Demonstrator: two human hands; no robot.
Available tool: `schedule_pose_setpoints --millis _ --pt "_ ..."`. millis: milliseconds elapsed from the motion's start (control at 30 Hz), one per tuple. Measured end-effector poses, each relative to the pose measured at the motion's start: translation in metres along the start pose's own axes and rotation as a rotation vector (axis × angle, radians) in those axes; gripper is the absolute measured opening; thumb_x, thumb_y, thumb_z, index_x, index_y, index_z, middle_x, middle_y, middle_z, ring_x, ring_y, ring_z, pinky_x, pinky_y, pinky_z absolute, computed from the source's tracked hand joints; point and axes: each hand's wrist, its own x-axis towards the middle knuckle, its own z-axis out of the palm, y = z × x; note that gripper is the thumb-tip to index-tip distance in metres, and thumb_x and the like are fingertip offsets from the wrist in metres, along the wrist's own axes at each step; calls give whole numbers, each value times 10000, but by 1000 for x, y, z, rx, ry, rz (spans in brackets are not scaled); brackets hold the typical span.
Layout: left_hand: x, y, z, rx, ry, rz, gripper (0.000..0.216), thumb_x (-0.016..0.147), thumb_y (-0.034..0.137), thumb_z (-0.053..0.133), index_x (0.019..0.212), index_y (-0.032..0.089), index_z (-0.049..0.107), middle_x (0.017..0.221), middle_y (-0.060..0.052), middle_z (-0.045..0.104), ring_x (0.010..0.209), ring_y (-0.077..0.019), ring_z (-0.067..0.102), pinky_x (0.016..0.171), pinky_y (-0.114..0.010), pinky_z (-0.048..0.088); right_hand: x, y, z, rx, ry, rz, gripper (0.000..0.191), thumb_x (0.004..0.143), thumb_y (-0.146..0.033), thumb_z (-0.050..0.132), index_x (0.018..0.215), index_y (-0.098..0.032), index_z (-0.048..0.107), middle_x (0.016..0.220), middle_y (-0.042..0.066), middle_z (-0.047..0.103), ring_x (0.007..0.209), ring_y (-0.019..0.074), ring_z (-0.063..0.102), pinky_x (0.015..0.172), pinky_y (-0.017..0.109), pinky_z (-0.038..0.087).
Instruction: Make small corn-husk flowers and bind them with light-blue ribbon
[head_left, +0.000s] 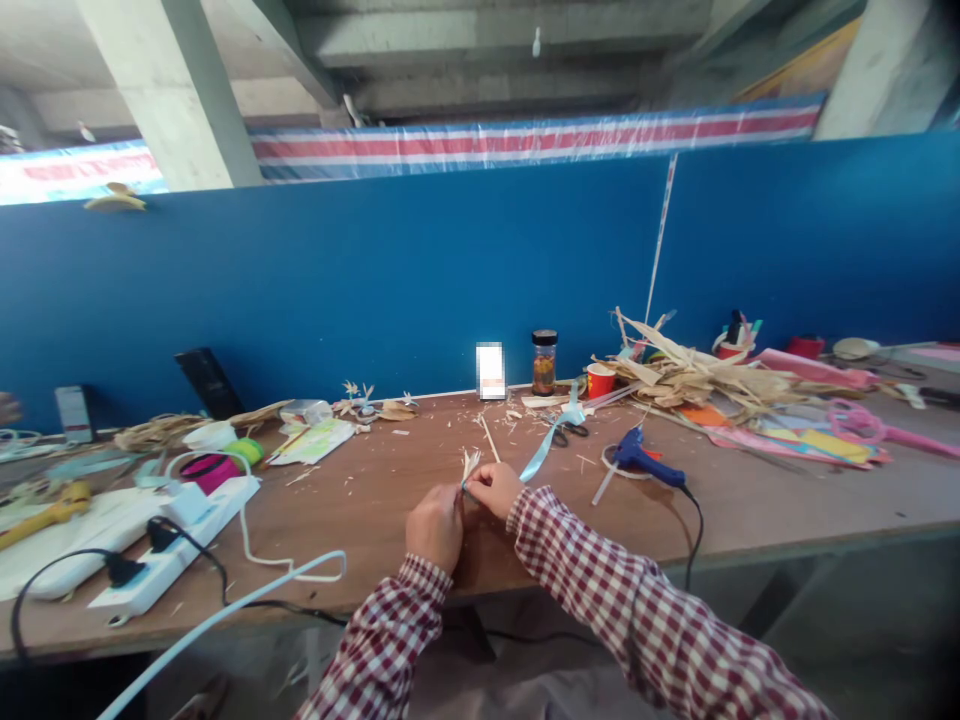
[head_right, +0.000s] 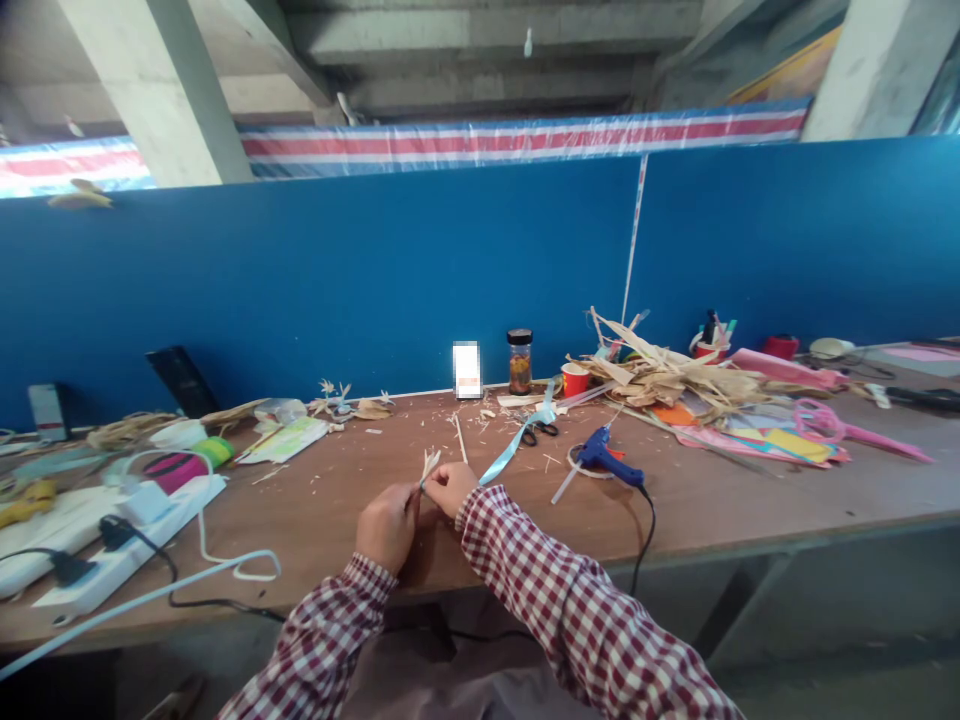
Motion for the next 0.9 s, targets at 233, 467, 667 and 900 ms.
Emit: schedule_pose_setpoints --millis 233,467,667,900 --pt "-4 11 0 357 -176 63 282 827 154 376 1043 144 558 864 -93 603 761 -188 579 607 -255 411 -2 5 4 -11 30 54 198 711 -262 542 684 -115 672 597 35 632 550 105 533 514 191 399" --pt "-7 5 -2 384 -184 121 352 840 156 352 1171 175 472 917 -84 564 762 -168 559 604 -239 411 3 10 2 -11 46 75 188 707 -261 546 665 -111 652 589 35 618 550 109 525 512 198 395" --pt "-2 2 -10 349 -154 167 316 870 225 279 1001 197 565 872 -59 552 714 -149 540 593 -233 391 2 8 -4 25 -21 33 207 719 -291 547 653 -118 640 559 13 602 539 101 518 502 190 385" --pt "-5 6 -10 283 -142 147 273 802 164 380 983 172 584 879 -75 566 826 -183 529 675 -261 420 1 7 -2 49 -19 30 311 708 -402 569 611 -112 628 568 25 609 541 108 513 512 207 391"
